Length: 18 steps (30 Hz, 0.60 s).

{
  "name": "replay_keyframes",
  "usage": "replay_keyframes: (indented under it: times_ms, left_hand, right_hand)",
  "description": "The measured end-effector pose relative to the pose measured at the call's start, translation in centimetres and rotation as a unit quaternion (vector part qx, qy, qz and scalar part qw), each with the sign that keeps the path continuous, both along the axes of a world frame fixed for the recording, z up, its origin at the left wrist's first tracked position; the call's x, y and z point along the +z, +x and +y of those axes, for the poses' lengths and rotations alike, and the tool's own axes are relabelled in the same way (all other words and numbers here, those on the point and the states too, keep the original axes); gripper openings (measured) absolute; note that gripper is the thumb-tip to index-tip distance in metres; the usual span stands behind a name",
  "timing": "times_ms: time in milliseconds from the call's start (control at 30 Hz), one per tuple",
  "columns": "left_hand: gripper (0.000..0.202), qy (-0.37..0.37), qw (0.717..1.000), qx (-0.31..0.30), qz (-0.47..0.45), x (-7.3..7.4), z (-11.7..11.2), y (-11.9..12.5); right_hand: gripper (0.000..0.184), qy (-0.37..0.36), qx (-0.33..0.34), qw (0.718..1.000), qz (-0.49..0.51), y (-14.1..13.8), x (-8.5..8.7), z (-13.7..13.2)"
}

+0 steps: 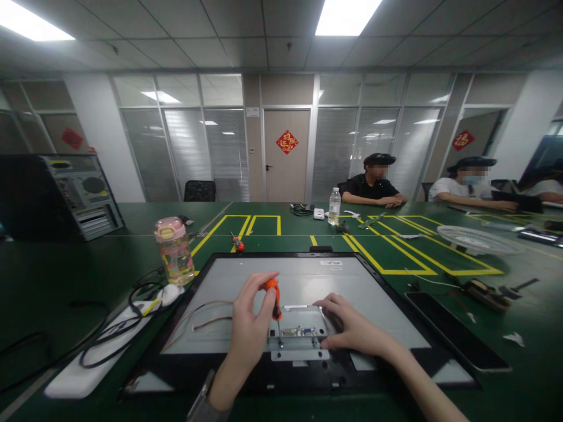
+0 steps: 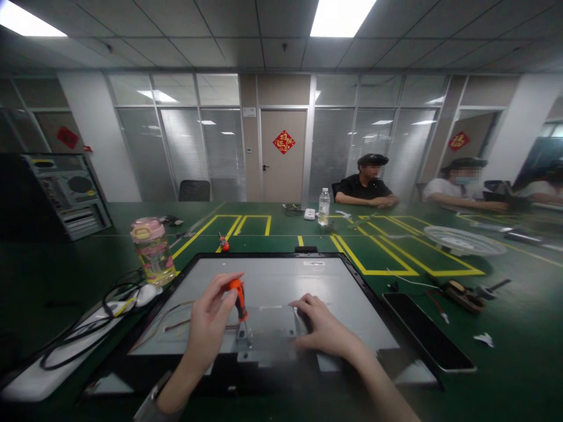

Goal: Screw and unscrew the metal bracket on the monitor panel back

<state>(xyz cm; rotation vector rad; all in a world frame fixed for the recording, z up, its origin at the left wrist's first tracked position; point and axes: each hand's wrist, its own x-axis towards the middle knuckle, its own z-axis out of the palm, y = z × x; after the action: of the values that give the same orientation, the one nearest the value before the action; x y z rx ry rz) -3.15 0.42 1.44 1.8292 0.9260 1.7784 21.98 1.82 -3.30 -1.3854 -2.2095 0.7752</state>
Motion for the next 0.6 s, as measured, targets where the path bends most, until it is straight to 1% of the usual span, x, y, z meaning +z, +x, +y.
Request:
replay_keyframes:
  times_ms: [167, 433, 600]
  left_hand:
    - [0.024, -0.019, 1.0, -0.014, -0.001, -0.18, 0.14, -0.19]
    - [0.016, 0.037, 0.998, 0.031, 0.032, -0.33, 0.58, -0.19]
    - [0.016, 0.03, 0.999, 0.028, 0.018, -0.21, 0.48, -0.16]
  right_hand:
    - [0.07, -0.001, -0.004, 1.0, 0.002, -0.07, 0.15, -0.14]
    - [0.07, -0.002, -0.005, 1.0, -0.001, -0.15, 0.08, -0.08]
    - [0.07, -0.002, -0.004, 1.0, 0.003, -0.1, 0.04, -0.1]
